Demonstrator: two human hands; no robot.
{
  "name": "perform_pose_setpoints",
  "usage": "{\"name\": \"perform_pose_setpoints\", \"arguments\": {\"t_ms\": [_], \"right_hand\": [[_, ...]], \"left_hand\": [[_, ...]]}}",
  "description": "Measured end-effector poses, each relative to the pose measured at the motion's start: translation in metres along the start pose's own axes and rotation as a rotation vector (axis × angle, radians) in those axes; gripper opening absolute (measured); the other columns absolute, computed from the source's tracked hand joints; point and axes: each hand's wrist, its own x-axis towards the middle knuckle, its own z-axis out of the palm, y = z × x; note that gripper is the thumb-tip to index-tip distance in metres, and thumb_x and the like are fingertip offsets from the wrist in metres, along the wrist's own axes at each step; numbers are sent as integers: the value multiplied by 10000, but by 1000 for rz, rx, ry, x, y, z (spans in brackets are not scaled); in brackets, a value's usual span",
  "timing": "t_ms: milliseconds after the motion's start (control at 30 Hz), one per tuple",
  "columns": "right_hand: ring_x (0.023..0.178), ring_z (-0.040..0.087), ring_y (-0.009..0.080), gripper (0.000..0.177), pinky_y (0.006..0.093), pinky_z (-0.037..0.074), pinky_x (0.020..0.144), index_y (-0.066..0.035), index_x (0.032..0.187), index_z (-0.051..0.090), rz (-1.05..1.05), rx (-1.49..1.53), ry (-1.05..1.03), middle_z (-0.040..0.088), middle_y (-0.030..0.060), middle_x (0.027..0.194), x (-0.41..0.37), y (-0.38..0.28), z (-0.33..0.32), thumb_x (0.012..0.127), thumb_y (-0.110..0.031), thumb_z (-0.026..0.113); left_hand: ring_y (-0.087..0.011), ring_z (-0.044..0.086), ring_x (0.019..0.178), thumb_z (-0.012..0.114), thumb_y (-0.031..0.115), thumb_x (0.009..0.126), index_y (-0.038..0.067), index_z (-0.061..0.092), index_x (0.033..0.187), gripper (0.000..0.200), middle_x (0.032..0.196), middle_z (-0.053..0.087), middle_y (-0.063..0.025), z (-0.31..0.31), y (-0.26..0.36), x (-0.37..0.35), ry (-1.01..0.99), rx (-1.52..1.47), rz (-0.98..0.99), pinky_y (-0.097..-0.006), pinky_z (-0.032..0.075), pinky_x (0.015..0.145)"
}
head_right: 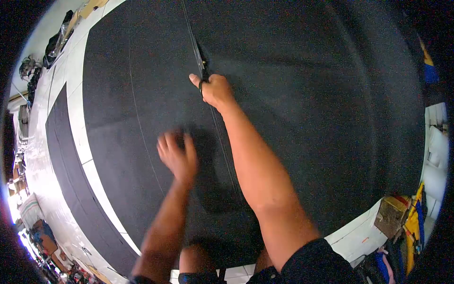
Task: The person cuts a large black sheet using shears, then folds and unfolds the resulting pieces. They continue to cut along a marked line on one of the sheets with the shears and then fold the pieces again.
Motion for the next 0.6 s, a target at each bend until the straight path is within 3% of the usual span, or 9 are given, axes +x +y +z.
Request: {"name": "perform_pose_setpoints", "arguments": {"t_ms": [67,100,167,267,600], "right_hand": [[482,512,107,537,269,413,439,-83,680,503,-14,-53,41,532,36,574,5,2,2,818,-541,748],[480,509,106,536,269,411,437,-85,681,503,-13,-86,59,527,32,571,7,6,3,818,-541,749],[470,500,104,530,267,406,436,-88,680,504,-15,-104,53,518,25,565,8,9,2,827,-539,741],[467,493,97,518,263,397,433,-94,678,504,7,-92,68,509,14,560,7,13,2,834,-528,740],[481,461,60,495,233,363,440,-103,666,487,31,-60,78,497,-14,567,28,5,9,849,-480,749]], "left_hand": [[-381,566,1017,667,207,843,39,607,1074,291,1083,598,-181,46,-11,97,164,-10,115,-494,447,862],[-402,499,1221,611,316,898,71,575,1248,429,1314,535,-207,73,-22,130,50,60,79,-496,384,1039],[-402,380,1359,533,396,925,132,528,1359,508,1437,446,-202,115,-30,162,-17,292,70,-530,270,1134],[-400,270,1432,489,445,928,174,483,1416,558,1507,367,-188,117,-26,161,-90,266,9,-556,166,1175],[-415,296,1412,553,409,903,163,492,1392,551,1480,389,-184,107,-15,170,-157,265,-58,-553,191,1166]]}}
